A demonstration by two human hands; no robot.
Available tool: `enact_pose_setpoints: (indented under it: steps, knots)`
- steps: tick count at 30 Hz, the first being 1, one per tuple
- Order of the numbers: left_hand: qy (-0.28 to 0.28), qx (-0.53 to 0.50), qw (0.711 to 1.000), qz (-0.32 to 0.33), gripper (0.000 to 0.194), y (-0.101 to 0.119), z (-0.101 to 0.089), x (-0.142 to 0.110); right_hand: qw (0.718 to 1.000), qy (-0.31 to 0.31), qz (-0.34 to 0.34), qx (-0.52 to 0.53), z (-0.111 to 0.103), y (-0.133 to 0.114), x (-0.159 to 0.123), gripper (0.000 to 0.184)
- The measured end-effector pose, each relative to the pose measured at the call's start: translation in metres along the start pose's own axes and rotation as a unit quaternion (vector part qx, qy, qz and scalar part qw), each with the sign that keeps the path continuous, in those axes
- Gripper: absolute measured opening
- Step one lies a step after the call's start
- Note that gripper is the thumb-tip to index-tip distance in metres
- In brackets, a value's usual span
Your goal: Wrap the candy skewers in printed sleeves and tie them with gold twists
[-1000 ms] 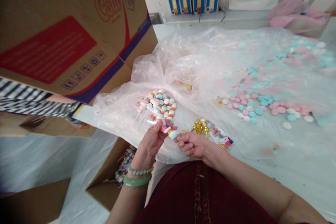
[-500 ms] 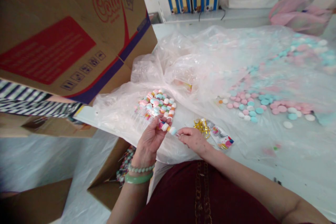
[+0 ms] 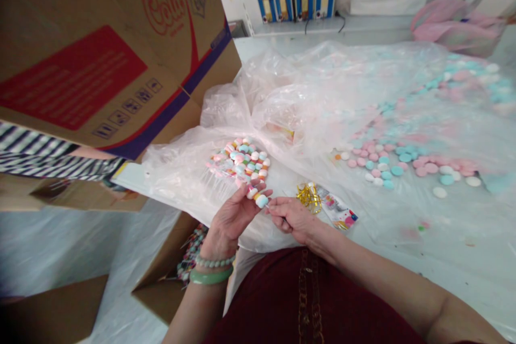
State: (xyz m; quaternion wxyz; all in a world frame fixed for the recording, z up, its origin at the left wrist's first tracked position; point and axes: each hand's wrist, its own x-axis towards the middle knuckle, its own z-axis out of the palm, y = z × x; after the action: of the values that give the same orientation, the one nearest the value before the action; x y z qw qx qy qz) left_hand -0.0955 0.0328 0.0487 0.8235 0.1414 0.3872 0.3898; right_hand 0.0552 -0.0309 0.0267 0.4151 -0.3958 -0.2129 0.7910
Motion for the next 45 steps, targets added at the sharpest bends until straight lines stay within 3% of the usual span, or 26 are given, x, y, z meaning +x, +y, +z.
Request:
enact_pose_setpoints:
  steps: [6, 13, 20, 24, 27, 32, 36, 41, 45]
  knots:
    - [-0.006, -0.064, 0.996, 0.063, 0.03, 0.03, -0.008, 0.007, 0.999, 0.026, 0.011, -0.023, -0.002, -0.003, -0.002, 0.018]
    - [0.064, -0.103, 0.989, 0.085, 0.033, 0.016, 0.003, 0.018, 0.999, 0.031, 0.038, 0.017, -0.004, 0.0, 0.002, 0.019]
    - [0.054, -0.077, 0.995, 0.043, 0.033, 0.019, -0.002, 0.016, 0.973, -0.096, 0.14, 0.155, -0.019, -0.006, 0.0, 0.017]
    - [0.033, -0.054, 0.997, 0.048, 0.033, 0.022, -0.011, 0.014, 0.964, -0.109, 0.173, 0.17, -0.023, -0.005, 0.002, 0.015]
    - [0.055, -0.024, 0.997, 0.039, 0.036, 0.023, -0.014, 0.012, 0.967, -0.103, 0.173, 0.157, -0.024, -0.002, 0.003, 0.017]
    - [0.085, 0.012, 0.996, 0.023, 0.041, 0.025, -0.008, 0.006, 0.978, -0.075, 0.151, 0.122, -0.022, -0.001, 0.001, 0.02]
    - [0.087, 0.019, 0.992, 0.089, 0.032, 0.015, -0.001, 0.007, 0.989, -0.037, 0.126, 0.074, -0.014, -0.003, -0.001, 0.02]
    - [0.054, -0.019, 0.991, 0.124, 0.026, -0.002, 0.006, 0.009, 0.996, 0.064, 0.015, -0.053, 0.004, -0.002, -0.002, 0.017]
    - [0.029, -0.017, 0.994, 0.1, 0.029, -0.014, 0.013, 0.007, 0.964, 0.124, -0.095, -0.217, 0.011, 0.0, -0.002, 0.019]
